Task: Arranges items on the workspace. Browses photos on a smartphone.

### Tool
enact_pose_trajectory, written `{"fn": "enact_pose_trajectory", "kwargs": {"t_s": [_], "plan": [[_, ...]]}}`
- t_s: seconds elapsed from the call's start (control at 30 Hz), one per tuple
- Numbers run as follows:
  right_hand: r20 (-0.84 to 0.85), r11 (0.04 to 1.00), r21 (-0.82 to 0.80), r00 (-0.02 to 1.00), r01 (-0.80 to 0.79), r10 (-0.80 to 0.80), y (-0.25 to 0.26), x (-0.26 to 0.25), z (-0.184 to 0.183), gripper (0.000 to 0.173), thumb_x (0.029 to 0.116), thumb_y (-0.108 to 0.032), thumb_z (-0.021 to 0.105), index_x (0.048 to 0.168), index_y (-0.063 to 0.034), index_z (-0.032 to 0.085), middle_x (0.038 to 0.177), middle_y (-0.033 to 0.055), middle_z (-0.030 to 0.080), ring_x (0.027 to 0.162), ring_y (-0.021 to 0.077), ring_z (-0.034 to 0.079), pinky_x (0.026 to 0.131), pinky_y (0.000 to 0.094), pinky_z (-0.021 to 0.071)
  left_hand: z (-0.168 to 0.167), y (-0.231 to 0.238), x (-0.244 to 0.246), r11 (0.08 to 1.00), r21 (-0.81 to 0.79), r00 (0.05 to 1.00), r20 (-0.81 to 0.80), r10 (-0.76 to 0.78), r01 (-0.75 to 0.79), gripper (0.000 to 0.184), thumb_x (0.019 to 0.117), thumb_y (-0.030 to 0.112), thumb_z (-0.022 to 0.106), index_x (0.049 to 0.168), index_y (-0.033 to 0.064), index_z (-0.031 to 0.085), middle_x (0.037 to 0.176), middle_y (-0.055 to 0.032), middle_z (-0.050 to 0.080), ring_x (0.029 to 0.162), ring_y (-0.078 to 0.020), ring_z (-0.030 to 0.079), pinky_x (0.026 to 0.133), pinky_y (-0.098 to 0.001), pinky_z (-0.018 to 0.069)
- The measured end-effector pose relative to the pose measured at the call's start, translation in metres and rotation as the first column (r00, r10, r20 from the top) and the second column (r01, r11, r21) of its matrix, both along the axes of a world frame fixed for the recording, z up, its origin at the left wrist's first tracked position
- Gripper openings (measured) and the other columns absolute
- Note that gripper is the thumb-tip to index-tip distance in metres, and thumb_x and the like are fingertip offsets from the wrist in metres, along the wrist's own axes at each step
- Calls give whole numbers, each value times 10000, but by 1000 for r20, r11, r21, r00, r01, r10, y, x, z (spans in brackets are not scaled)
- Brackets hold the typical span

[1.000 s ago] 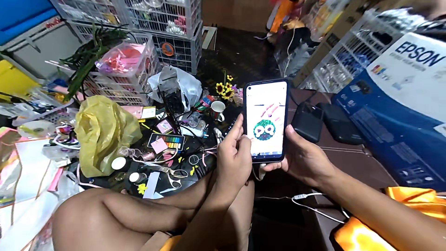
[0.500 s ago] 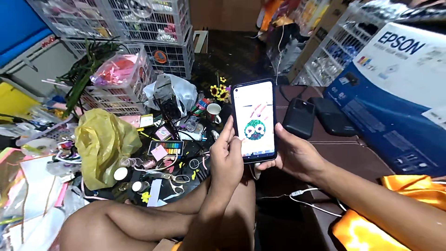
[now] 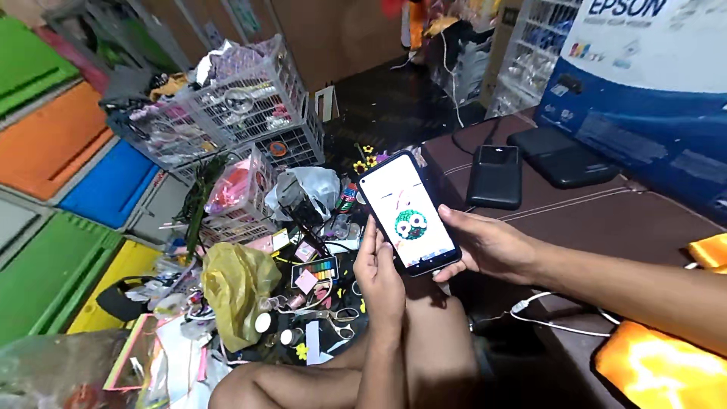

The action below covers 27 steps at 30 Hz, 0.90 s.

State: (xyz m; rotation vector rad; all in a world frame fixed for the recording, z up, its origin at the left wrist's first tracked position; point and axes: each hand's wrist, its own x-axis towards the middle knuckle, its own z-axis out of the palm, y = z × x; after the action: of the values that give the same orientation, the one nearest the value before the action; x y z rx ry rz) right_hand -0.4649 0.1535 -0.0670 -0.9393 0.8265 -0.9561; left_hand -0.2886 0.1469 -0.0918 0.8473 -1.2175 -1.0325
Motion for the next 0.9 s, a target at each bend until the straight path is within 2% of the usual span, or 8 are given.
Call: {"fn": "enact_pose_trajectory", "kwargs": {"t_s": [0.3, 0.4, 0.63, 0.77, 0.9], "plan": [[-5, 1000, 7, 1000, -3, 3, 1, -3, -1, 469, 1124, -406, 208, 1389, -150, 498, 1213, 110, 681, 993, 257, 738, 708, 397, 654, -3, 2, -2, 1000, 10, 1000, -5, 0, 0, 483, 1002, -31, 358, 1474, -84, 447, 1279, -169, 669, 1096, -106, 675, 975, -267, 538], [-19, 1000, 9, 1000, 1, -1, 2, -3, 0, 461, 1121, -405, 206, 1383, -164, 499, 1218, 105, 684, 996, 256, 738, 707, 401, 656, -3, 2, -3, 1000, 16, 1000, -2, 4, -4, 465, 1015, -17, 378, 1469, -75, 464, 1327, -168, 647, 1126, -96, 664, 988, -258, 528], [-23, 1000, 11, 1000, 18, -18, 1, -6, -3, 454, 1109, -434, 269, 1359, -150, 521, 1214, 116, 692, 989, 267, 741, 707, 422, 658, -6, 4, -3, 999, 44, 999, -29, -24, 26, 499, 1010, 2, 412, 1506, -38, 443, 1419, -193, 588, 1233, -145, 628, 1050, -299, 501], [-2, 999, 18, 999, 32, -32, 1, -7, -4, 442, 1111, -436, 284, 1343, -157, 536, 1216, 117, 698, 975, 267, 748, 693, 425, 661, -6, 5, -3, 997, 70, 999, -33, -27, 30, 502, 1013, 6, 424, 1514, -8, 451, 1393, -169, 613, 1171, -118, 651, 997, -292, 527], [-15, 1000, 4, 1000, 27, -27, 1, -8, -5, 429, 1088, -484, 370, 1343, -186, 543, 1225, 100, 698, 986, 263, 746, 693, 435, 660, -8, 4, -3, 996, 84, 999, -17, -33, 34, 499, 1019, 17, 431, 1516, 22, 464, 1342, -144, 653, 1089, -112, 680, 924, -298, 556]]}}
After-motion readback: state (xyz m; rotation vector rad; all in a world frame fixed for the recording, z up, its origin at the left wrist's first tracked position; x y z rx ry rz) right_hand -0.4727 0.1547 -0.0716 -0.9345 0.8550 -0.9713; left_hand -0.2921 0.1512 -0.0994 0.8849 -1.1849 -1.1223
